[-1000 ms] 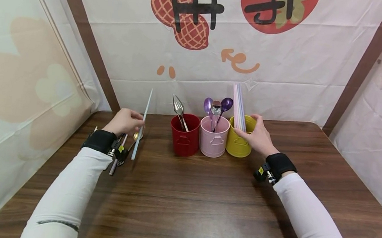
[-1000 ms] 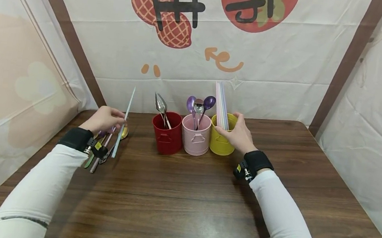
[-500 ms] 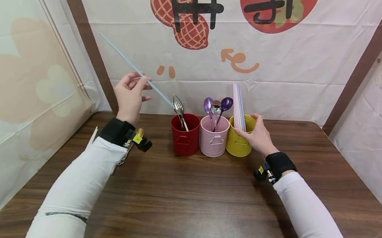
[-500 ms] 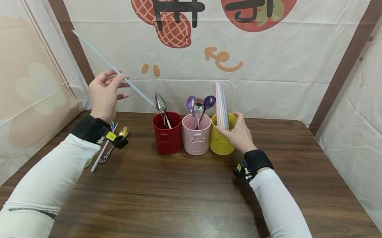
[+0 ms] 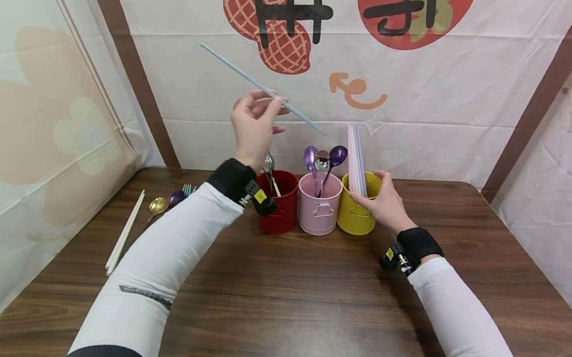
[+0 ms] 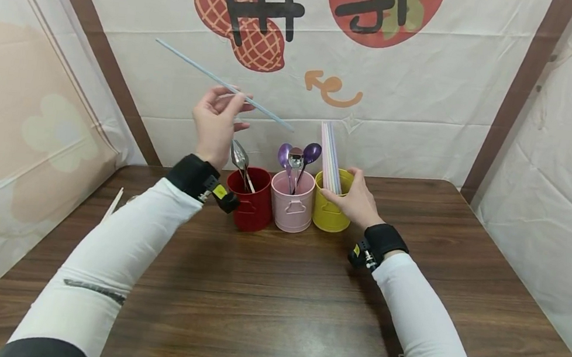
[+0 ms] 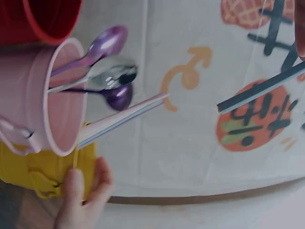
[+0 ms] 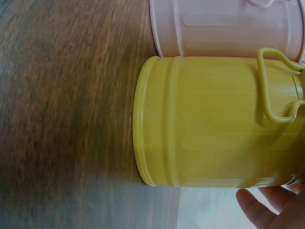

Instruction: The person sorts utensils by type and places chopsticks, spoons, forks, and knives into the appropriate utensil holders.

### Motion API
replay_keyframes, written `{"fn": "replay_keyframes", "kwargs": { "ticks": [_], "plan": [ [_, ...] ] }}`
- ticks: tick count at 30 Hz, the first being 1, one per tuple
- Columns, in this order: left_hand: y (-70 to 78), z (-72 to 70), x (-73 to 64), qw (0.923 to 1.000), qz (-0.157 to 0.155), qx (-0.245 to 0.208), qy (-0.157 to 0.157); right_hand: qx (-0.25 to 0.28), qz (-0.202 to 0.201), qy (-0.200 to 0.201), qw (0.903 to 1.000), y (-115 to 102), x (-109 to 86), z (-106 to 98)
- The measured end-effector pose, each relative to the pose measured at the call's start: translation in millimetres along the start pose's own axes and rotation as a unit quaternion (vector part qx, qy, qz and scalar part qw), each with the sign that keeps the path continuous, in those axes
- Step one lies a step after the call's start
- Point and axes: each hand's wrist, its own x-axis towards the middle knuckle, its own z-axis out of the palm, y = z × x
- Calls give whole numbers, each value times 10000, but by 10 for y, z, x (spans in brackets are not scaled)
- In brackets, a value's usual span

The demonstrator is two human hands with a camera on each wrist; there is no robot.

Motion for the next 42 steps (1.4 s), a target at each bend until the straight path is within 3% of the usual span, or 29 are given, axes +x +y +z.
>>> {"fn": "replay_keyframes", "kwargs": {
  "ticks": [9, 14, 17, 21, 25, 28, 33, 35, 37, 42],
  "plan": [
    [-290, 370, -113, 9937, 213, 784, -770, -52, 27, 3, 10000, -7, 3, 9],
    [-409, 455, -190, 9819, 140, 1352, -1321, -58, -20, 23, 10000, -18, 4, 1],
    [-486, 493, -239, 9692, 177, 1810, -1663, -56, -81, 34, 9999, -23, 8, -2],
    [-614, 538, -295, 9388, 219, 2683, -2151, -30, -68, 24, 10000, -22, 5, -2],
    [-728, 570, -352, 9039, -116, 3365, -2637, -47, 0, -28, 10000, -16, -7, 5],
    [-778, 592, -384, 8744, -364, 3907, -2853, -55, 46, -64, 10000, -12, -12, 12],
    [-808, 645, -397, 8189, -697, 4792, -3081, -59, 108, -33, 9999, -18, -12, 14],
    [-825, 661, -383, 8029, -734, 4999, -3164, -50, 110, -23, 9999, -25, -11, 12],
    [-841, 670, -365, 7957, -722, 5072, -3231, -23, 130, -31, 9999, -33, -12, 10],
    [-785, 645, -326, 7889, -592, 5127, -3335, 21, 164, -67, 9998, -43, -15, -6]
  ]
}}
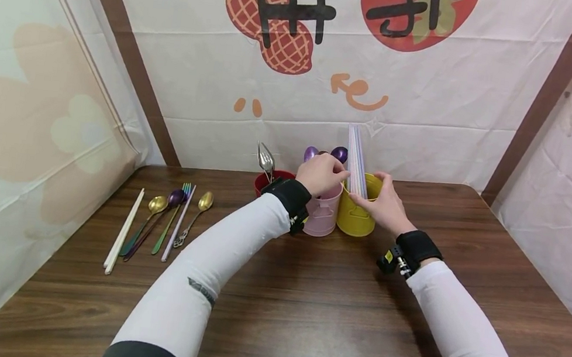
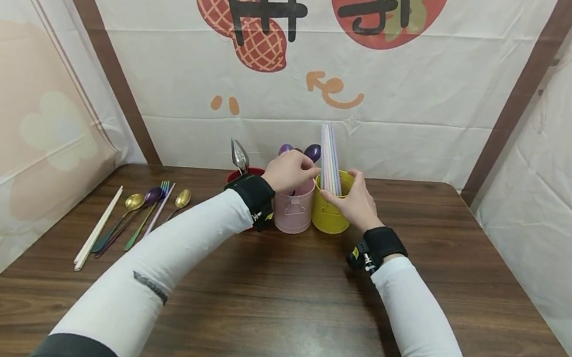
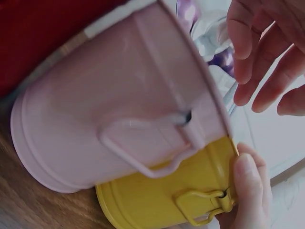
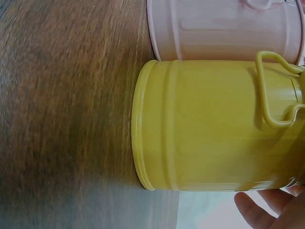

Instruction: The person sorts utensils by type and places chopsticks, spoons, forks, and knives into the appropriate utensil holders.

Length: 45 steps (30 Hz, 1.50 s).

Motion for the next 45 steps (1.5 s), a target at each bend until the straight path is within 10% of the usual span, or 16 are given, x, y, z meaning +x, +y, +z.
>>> {"fn": "replay_keyframes", "kwargs": {
  "ticks": [8, 19, 30, 39, 45],
  "plan": [
    [-101, -342, -189, 9987, 311, -288, 277, -19, -166, 107, 9998, -15, -5, -20],
    [-642, -812, -767, 9826, 581, -1465, 988, -82, -248, 89, 9996, -23, -5, -5],
    [-1386, -993, -1276, 9859, 168, -716, 1506, 13, -247, 138, 9996, 5, -5, -34],
    [-1934, -1050, -1503, 9962, -796, -131, 336, 63, -193, 65, 9998, 3, -4, -33],
    [-2270, -988, -1529, 9886, -1264, 241, -782, 62, -193, 27, 9998, 19, 6, -4]
  ]
}}
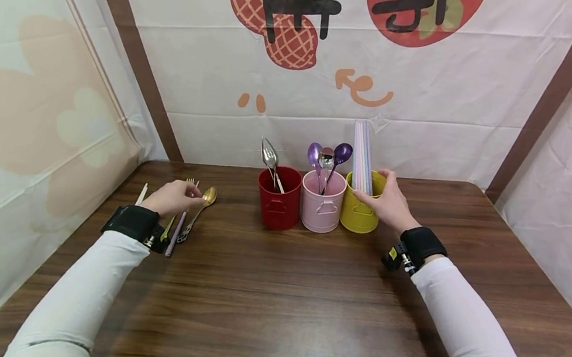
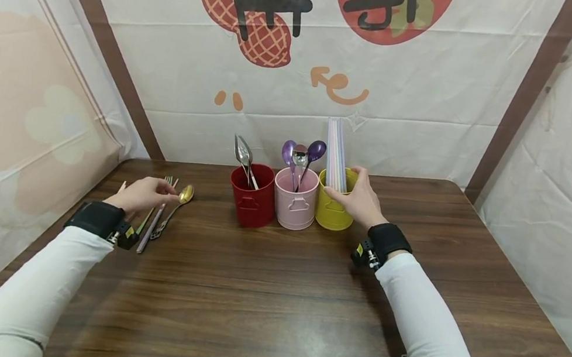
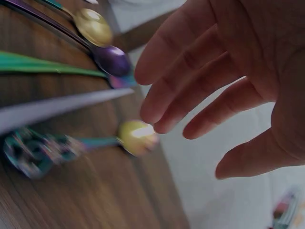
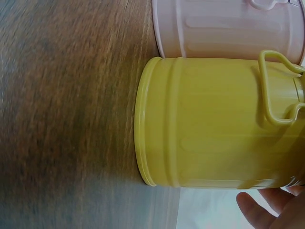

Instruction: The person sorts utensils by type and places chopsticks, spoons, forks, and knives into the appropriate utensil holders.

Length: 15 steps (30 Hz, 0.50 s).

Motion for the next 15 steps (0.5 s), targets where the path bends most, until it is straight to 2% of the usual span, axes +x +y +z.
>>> {"fn": "replay_keyframes", "kwargs": {
  "ticks": [4, 7, 11, 15],
  "plan": [
    [-189, 64, 95, 9991, -306, 91, -269, 0, 21, 15, 10000, -6, -1, 8],
    [-298, 118, 167, 9964, -645, -260, -475, 20, 29, 28, 10000, -13, -2, 9],
    [-381, 185, 243, 9871, -1072, -863, -814, 23, 21, 0, 10000, -23, -6, 3],
    [-409, 235, 297, 9846, -1197, -925, -876, 38, 57, -31, 10000, -29, -13, -4]
  ]
}}
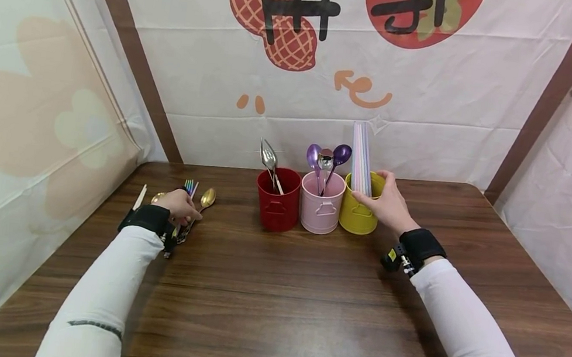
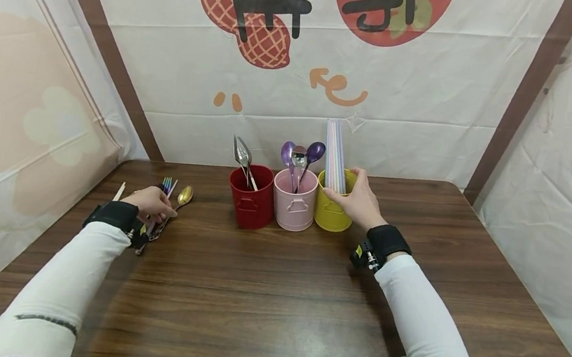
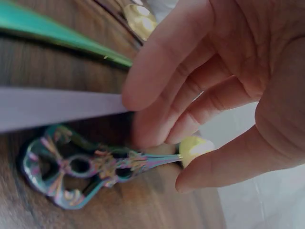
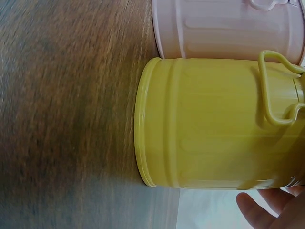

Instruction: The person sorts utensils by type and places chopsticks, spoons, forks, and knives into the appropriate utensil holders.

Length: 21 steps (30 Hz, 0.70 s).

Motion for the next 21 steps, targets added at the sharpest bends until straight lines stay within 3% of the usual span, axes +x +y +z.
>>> {"fn": "replay_keyframes", "kwargs": {
  "ticks": [6, 13, 21],
  "plan": [
    [1, 35, 60, 9996, -192, -113, 184, -16, -12, 25, 10000, 4, 2, 9],
    [49, 46, 106, 9990, -270, 170, 317, 31, 47, 2, 10000, -6, 5, -9],
    [68, 29, 132, 9989, -324, -63, -328, -19, 84, -76, 9999, -10, -2, -6]
  ]
}}
